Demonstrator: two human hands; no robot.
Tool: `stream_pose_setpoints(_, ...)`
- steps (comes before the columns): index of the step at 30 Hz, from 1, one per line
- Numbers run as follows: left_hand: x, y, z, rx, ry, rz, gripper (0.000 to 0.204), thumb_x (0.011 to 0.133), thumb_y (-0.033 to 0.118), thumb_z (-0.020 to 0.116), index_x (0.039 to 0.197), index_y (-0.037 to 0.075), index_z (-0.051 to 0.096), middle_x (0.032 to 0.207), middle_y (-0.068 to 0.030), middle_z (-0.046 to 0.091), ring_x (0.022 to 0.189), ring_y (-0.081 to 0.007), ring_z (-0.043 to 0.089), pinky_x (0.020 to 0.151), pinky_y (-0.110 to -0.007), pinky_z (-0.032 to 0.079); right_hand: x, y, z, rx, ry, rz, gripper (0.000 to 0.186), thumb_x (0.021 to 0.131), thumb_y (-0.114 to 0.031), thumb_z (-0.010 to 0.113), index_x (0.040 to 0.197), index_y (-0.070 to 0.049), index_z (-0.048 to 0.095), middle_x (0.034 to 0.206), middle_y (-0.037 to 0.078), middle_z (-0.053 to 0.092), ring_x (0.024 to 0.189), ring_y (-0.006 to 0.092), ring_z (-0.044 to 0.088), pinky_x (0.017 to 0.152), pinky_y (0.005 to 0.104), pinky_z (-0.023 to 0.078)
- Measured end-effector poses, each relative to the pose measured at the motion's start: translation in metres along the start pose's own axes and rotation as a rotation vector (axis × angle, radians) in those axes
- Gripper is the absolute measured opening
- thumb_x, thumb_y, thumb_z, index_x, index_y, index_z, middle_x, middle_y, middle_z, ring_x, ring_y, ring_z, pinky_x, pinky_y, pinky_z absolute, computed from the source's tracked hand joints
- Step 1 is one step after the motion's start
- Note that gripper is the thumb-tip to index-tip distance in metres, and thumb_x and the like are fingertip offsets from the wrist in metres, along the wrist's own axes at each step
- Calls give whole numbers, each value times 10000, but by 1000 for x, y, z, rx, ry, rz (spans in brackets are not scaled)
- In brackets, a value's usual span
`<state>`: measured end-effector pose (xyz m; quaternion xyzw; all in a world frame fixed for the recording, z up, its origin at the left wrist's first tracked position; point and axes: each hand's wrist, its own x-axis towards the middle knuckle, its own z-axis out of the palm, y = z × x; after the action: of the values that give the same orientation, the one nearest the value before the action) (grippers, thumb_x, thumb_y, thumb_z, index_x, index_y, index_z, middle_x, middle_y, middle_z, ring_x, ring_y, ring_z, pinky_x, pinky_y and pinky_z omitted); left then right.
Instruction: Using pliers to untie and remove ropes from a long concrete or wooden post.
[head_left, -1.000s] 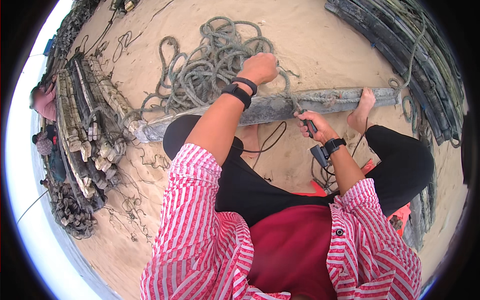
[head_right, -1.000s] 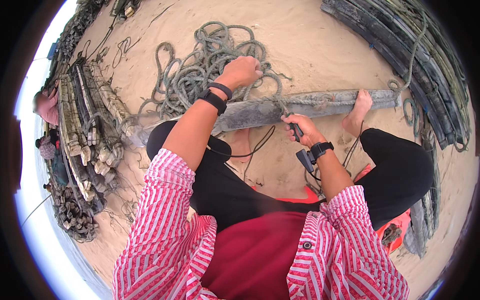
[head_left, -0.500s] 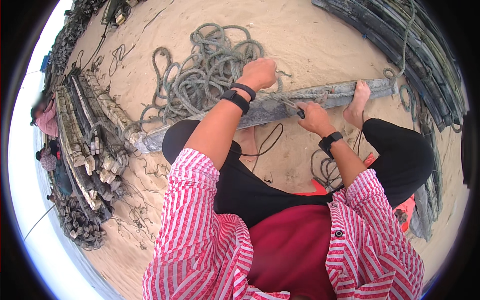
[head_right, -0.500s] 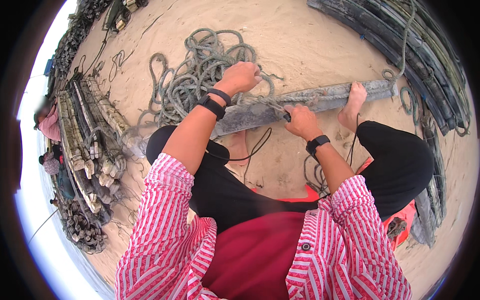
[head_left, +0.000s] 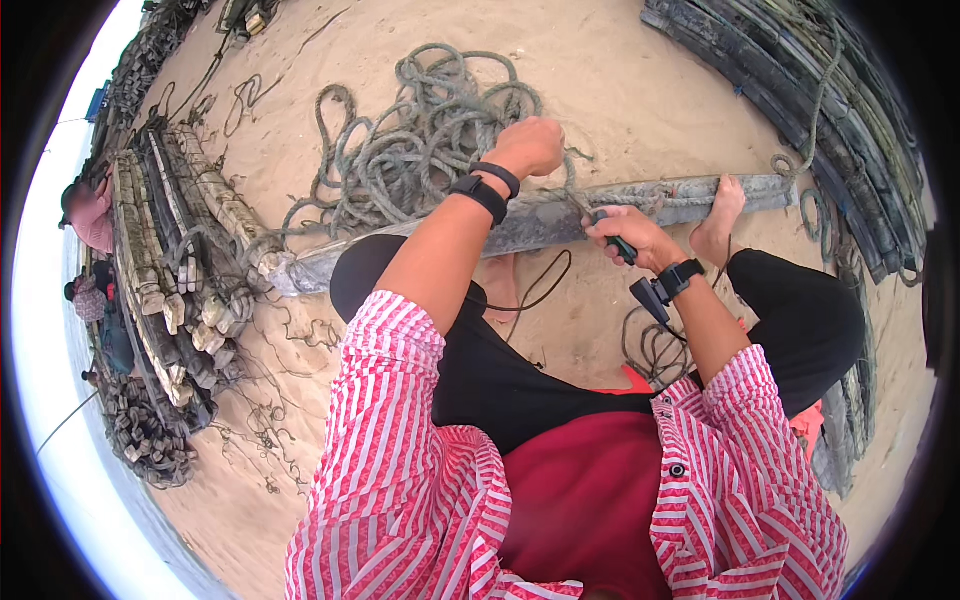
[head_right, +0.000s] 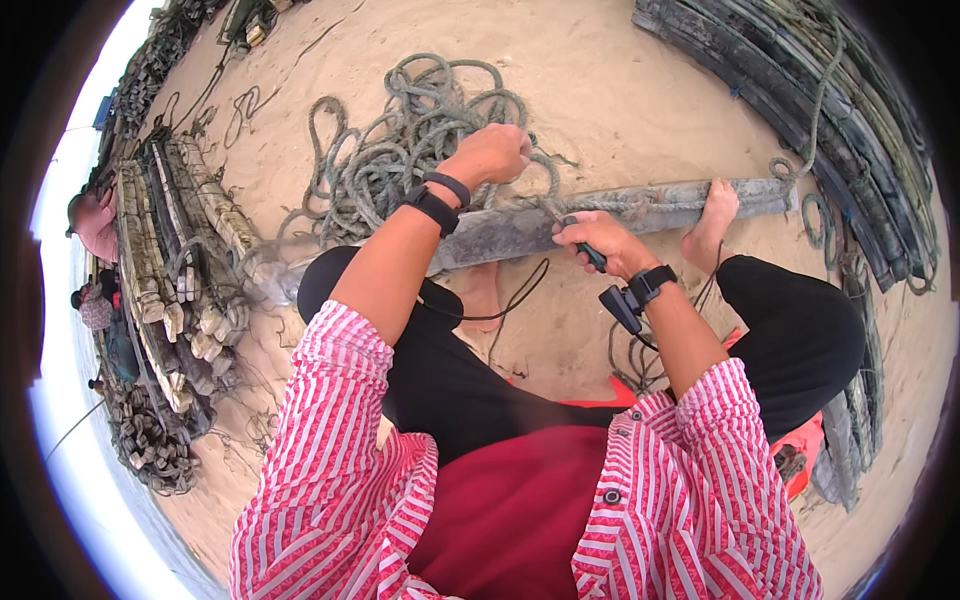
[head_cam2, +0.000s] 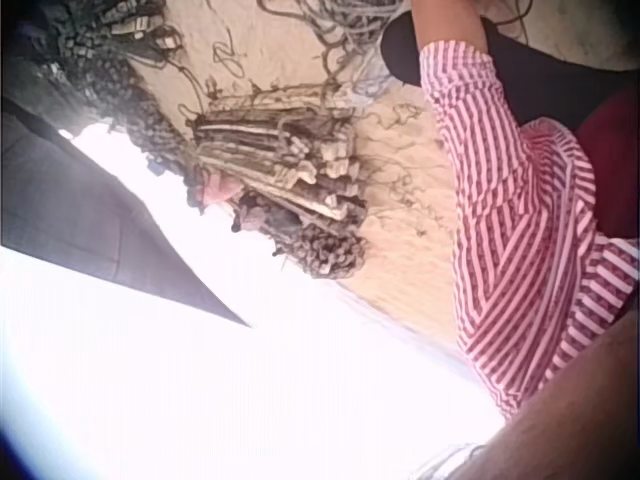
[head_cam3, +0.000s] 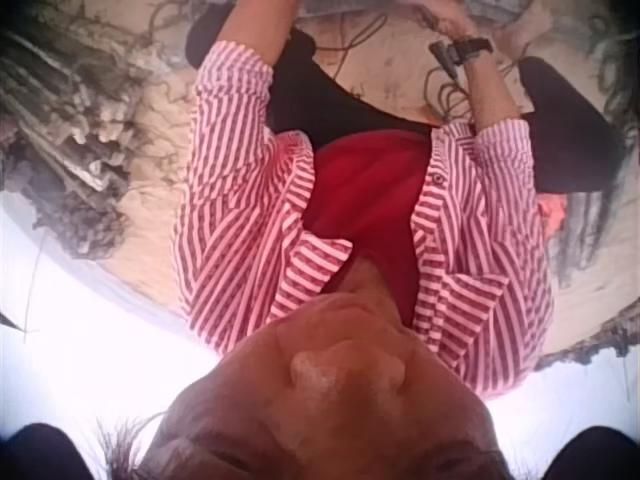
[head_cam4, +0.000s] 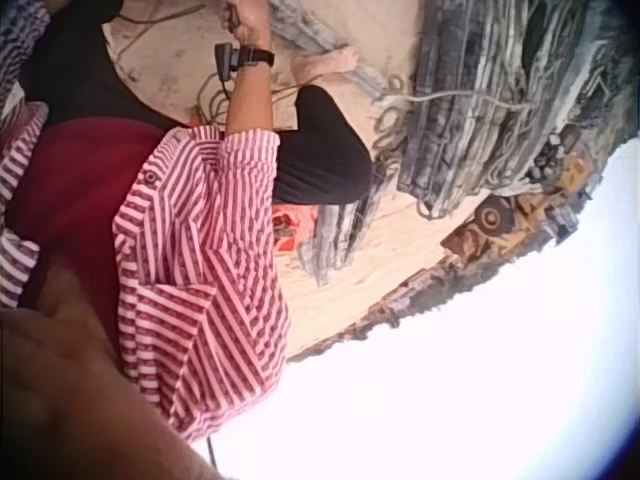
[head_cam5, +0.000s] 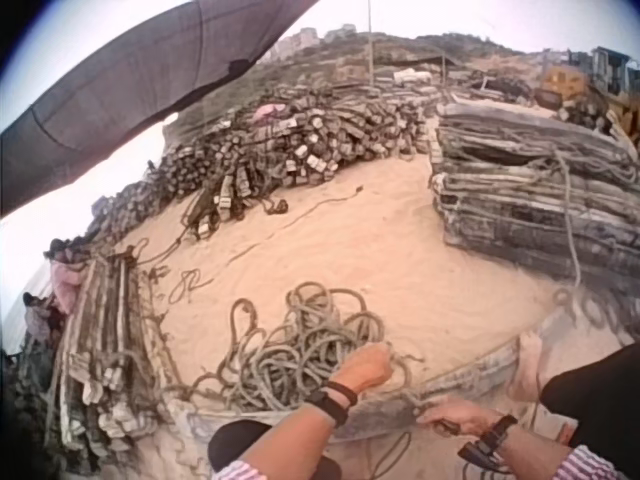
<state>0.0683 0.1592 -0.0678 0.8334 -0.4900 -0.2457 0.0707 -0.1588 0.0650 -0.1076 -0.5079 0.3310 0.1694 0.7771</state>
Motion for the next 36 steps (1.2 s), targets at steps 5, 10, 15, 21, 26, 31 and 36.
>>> stream_pose_setpoints(5,0,1,23,-214,-140,311,455,738,-25,504,1163,74,634,1194,-192,637,1125,-365,586,939,-398,471,-27,-8,-4,29,-9,23,243,821,-127,688,1040,-41,627,680,-9,542,466,62,467,384,233,347)
stream_pose_setpoints(10,-6,-1,54,-165,-346,301,509,743,-52,530,1222,84,635,1209,-201,632,1140,-357,586,928,-408,472,-17,-10,-4,-439,113,-58,285,735,-148,732,993,-38,681,720,70,638,518,166,563,475,314,438)
stream_pose_setpoints(15,-4,-5,70,111,-297,183,270,797,7,582,1038,85,674,1086,-187,653,1025,-365,625,806,-446,516,-16,-15,-2,-1055,229,-305,500,644,-189,729,1118,-42,674,906,213,685,872,355,653,781,407,503)
stream_pose_setpoints(21,-9,-8,71,199,-241,202,264,818,16,576,1053,77,681,1074,-190,653,1019,-360,632,793,-460,535,-17,-8,-6,-1342,409,-298,457,672,-189,730,1121,-118,674,990,176,676,980,344,644,833,431,495)
stream_pose_setpoints(26,-9,-1,70,264,-469,139,370,824,28,587,1174,134,645,1105,-147,660,1062,-346,621,813,-457,538,-8,17,-5,-1702,532,-450,389,707,-174,710,1092,-182,656,978,103,607,987,302,584,818,465,431)
stream_pose_setpoints(31,-5,0,73,351,-522,128,316,799,20,611,1101,90,671,1031,-135,683,943,-346,648,755,-450,532,9,30,-4,-1781,616,-737,295,757,-94,621,1039,-174,650,917,77,562,939,273,540,792,477,385)
stream_pose_setpoints(36,5,-6,68,139,-474,181,300,742,13,629,1031,68,693,890,-135,698,807,-333,646,702,-422,511,22,23,3,-1733,538,-624,351,740,-87,657,1087,-137,661,925,115,603,881,319,590,725,447,442)
